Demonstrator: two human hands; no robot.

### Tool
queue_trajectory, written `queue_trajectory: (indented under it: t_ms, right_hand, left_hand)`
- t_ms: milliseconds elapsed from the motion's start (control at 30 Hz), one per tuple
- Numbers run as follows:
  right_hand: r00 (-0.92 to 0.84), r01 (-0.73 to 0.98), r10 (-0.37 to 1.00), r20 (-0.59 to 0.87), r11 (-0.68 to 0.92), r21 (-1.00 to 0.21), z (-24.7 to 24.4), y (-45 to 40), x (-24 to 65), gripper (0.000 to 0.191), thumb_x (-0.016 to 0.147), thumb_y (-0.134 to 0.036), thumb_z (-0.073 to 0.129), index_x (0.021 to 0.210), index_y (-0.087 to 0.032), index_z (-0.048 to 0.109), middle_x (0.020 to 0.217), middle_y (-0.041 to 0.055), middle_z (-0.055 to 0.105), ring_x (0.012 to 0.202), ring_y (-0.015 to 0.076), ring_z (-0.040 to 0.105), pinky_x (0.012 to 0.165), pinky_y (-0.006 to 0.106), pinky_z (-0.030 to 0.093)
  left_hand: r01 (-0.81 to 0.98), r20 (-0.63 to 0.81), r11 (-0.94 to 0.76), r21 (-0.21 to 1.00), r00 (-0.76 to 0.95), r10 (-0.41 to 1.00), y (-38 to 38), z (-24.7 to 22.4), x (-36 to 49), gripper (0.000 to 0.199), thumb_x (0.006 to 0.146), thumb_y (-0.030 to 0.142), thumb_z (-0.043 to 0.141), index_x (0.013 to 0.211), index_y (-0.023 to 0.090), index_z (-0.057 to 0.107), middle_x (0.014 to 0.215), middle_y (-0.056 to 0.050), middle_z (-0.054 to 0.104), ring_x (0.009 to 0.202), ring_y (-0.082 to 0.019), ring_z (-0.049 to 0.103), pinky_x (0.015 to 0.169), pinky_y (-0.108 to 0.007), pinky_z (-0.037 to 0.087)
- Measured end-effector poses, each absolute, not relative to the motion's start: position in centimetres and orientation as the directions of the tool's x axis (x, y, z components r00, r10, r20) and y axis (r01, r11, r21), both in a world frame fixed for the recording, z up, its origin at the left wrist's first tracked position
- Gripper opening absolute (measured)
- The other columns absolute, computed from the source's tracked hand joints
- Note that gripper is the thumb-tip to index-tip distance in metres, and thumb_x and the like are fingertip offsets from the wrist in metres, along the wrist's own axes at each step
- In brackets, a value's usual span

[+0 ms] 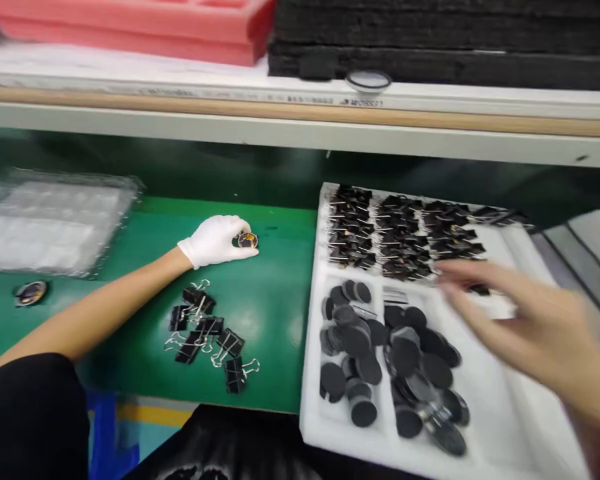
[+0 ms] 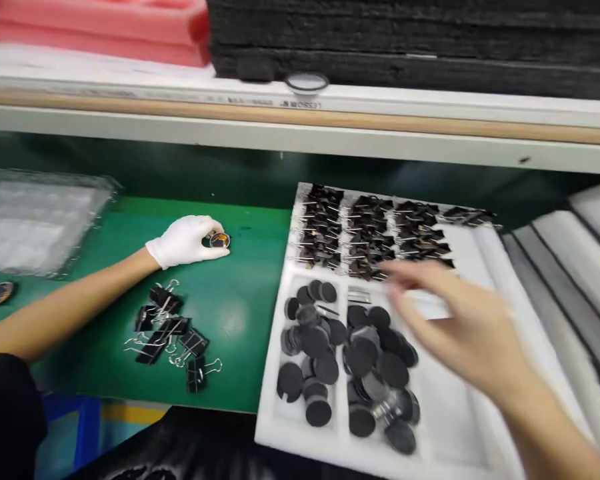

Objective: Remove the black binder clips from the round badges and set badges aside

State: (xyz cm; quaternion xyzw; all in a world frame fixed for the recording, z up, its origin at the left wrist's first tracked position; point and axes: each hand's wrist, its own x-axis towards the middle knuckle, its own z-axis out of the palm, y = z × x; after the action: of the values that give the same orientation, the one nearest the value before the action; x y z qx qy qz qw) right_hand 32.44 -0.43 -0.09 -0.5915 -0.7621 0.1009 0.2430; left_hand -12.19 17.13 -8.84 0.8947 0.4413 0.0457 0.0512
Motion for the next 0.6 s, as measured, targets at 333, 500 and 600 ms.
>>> queue_trajectory:
  t_ms: [333,500,600]
  right_hand:
    - [-0.466,0.844,0.883,-0.047,0.428,-0.323,-3.7,-0.2,24.4,0.027,0.100,-0.042,0.061,0.114,-0.028,0.079,0.101,0.0096,0.072,0.081,0.0274,0.074,0.067,0.043,0.065]
    - [-0.487,0.778,0.873,0.010,0.439,-0.449,-1.8,1.7,24.7,0.029,0.105,-0.044,0.053,0.101,-0.037,0.080,0.097,0.0058,0.077,0.081,0.0290,0.076,0.067,0.045,0.064]
    - [-0.489,0.733,0.862,0.132,0.489,-0.473,-0.7,3.6,22.3,0.024,0.103,-0.045,0.057,0.105,-0.043,0.081,0.101,0.0031,0.079,0.085,0.0295,0.077,0.070,0.047,0.066]
  left_hand:
    - [0.779,-0.033,-0.613,0.133,0.621,0.783,16.0,-8.7,-9.7,0.081,0.088,0.075,0.061,0.151,0.023,0.056,0.099,-0.007,0.078,0.092,-0.029,0.074,0.075,-0.033,0.046]
    - [0.763,0.078,-0.620,0.183,0.617,0.783,15.6,-9.3,-9.8,0.081,0.087,0.068,0.068,0.152,0.022,0.055,0.126,-0.014,0.068,0.110,-0.032,0.065,0.091,-0.040,0.046]
    - [0.733,0.124,-0.637,0.237,0.628,0.768,15.9,-9.8,-9.7,0.061,0.084,0.063,0.073,0.132,0.025,0.070,0.127,-0.012,0.065,0.114,-0.033,0.059,0.095,-0.042,0.044]
